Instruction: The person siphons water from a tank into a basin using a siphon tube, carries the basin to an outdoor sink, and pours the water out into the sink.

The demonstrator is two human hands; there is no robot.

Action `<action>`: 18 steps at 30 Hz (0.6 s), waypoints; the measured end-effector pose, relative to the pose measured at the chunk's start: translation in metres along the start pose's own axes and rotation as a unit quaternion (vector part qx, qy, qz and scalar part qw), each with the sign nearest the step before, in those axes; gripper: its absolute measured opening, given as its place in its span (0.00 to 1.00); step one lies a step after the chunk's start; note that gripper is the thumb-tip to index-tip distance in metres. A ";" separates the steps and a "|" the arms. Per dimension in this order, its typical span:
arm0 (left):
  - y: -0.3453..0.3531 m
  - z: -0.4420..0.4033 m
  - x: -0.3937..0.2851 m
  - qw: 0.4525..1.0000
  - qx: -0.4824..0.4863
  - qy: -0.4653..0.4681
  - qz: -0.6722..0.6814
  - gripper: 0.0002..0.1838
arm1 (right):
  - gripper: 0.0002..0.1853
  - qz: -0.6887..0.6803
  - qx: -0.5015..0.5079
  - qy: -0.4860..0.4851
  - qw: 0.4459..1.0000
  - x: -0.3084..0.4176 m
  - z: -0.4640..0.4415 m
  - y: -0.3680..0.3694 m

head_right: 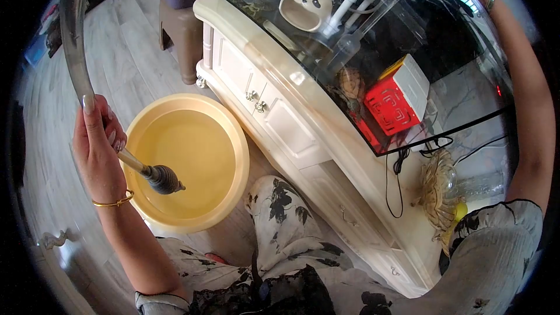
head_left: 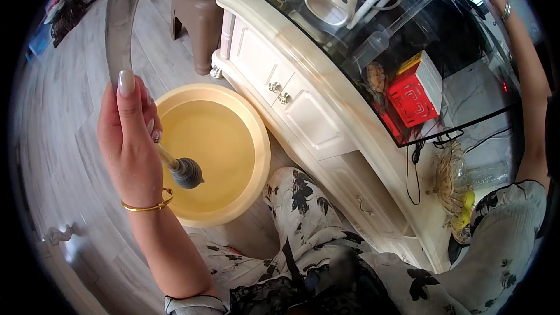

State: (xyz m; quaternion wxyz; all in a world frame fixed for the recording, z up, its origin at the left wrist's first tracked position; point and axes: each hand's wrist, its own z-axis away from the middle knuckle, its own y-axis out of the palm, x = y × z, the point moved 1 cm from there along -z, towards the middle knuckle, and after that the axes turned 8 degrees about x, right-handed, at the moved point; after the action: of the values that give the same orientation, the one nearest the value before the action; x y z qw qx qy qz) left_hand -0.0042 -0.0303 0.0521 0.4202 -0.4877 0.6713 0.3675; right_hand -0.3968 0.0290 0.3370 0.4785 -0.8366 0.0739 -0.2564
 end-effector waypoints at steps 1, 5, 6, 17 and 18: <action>0.000 0.000 0.000 1.000 0.002 -0.001 -0.001 0.14 | 0.16 0.003 -0.001 -0.004 1.000 0.000 0.000 0.000; 0.000 0.000 0.001 1.000 0.004 -0.001 -0.005 0.14 | 0.16 0.020 -0.010 0.003 1.000 0.000 0.002 0.000; -0.001 0.000 0.001 1.000 0.004 -0.001 -0.005 0.14 | 0.16 0.012 -0.008 -0.001 1.000 -0.003 0.000 -0.001; 0.000 0.000 0.002 1.000 0.008 0.011 -0.024 0.14 | 0.15 0.031 -0.013 -0.018 0.999 -0.005 0.000 -0.002; 0.000 0.000 0.001 0.999 0.007 0.014 -0.030 0.14 | 0.15 0.027 -0.012 -0.017 0.999 -0.006 -0.002 -0.003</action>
State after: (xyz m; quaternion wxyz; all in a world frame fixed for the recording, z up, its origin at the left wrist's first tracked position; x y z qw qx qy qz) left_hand -0.0043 -0.0311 0.0509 0.4251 -0.5098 0.6646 0.3430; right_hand -0.4032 0.0314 0.3377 0.4762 -0.8442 0.0913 -0.2287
